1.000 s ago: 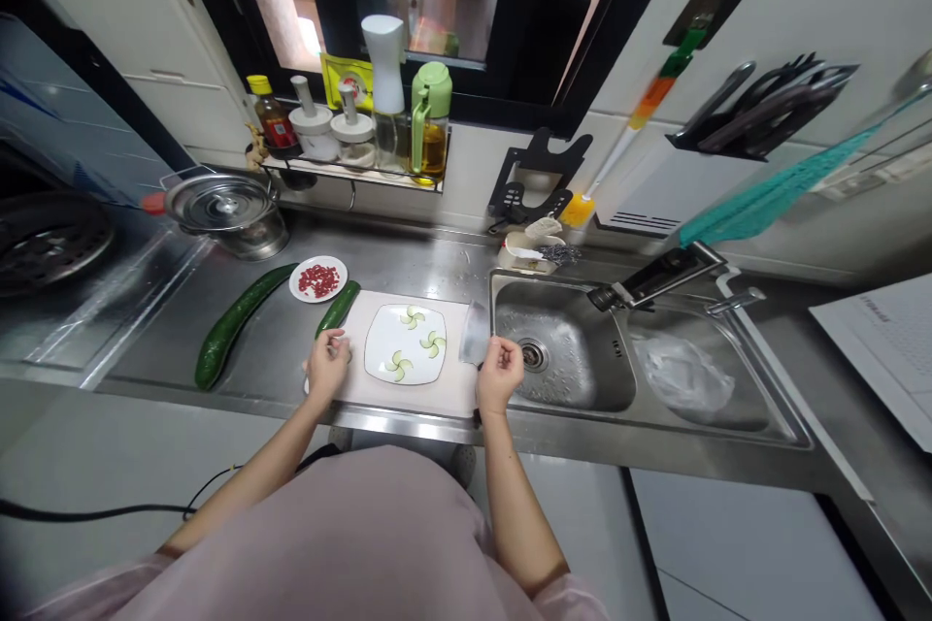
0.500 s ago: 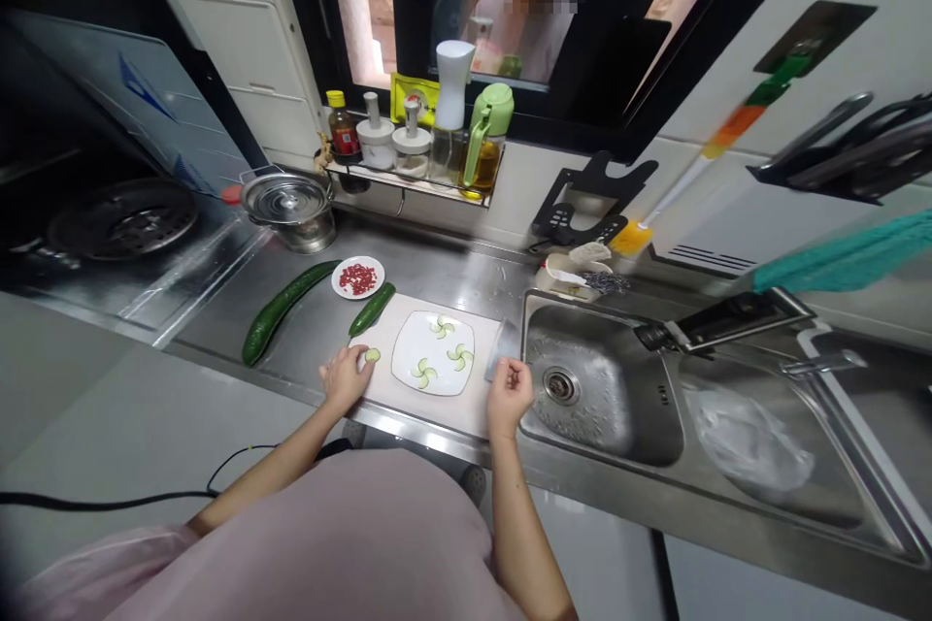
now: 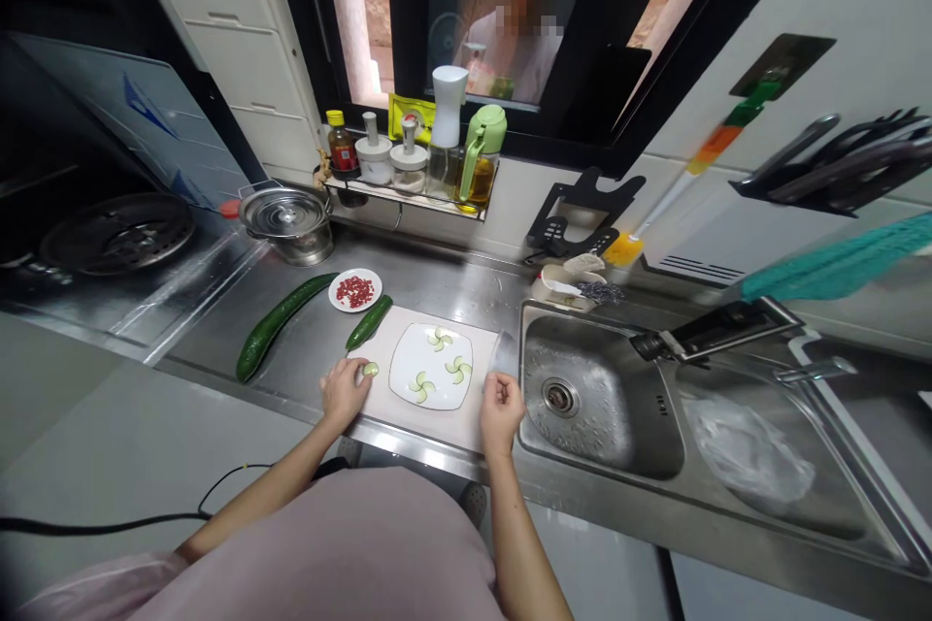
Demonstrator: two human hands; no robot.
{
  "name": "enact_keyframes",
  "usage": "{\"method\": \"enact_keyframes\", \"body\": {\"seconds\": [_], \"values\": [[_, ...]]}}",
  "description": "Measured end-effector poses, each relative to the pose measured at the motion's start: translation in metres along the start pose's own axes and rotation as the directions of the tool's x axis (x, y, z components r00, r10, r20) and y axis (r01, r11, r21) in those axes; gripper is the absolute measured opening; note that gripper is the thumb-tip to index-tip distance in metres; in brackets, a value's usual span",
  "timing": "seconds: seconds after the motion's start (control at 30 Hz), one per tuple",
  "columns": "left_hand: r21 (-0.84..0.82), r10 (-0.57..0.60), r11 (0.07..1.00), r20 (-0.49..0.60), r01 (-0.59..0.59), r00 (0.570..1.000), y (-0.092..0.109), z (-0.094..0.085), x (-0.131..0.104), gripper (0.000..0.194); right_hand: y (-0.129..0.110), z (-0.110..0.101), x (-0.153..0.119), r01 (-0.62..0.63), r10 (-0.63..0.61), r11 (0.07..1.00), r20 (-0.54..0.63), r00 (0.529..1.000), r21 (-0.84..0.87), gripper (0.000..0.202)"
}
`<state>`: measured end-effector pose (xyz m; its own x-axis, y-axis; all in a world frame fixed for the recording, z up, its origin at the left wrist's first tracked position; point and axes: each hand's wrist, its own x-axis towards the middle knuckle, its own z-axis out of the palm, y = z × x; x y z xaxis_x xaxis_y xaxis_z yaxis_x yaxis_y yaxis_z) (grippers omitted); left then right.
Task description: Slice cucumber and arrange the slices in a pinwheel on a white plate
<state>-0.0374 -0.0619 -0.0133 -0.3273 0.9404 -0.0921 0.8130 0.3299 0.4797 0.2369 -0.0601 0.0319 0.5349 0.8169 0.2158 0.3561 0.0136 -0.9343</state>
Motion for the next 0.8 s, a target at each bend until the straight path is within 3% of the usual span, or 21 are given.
{"method": "enact_keyframes", "body": {"seconds": [0.53,0.8], "values": [[-0.018,0.038,0.999,-0.015,-0.038,0.999,0.0038,0.0006,-0.0036,0.021,-0.0034,0.0050,-0.0012,-0.021,0.020,1.000,0.047,0.999,0.020,0.043],[-0.159,-0.035,0.987,-0.069,0.024,0.997,0.0102,-0.0046,-0.0028,0.015,-0.0020,0.0013,-0.0023,-0.021,0.021,1.000,0.036,0.999,0.001,0.044]]}}
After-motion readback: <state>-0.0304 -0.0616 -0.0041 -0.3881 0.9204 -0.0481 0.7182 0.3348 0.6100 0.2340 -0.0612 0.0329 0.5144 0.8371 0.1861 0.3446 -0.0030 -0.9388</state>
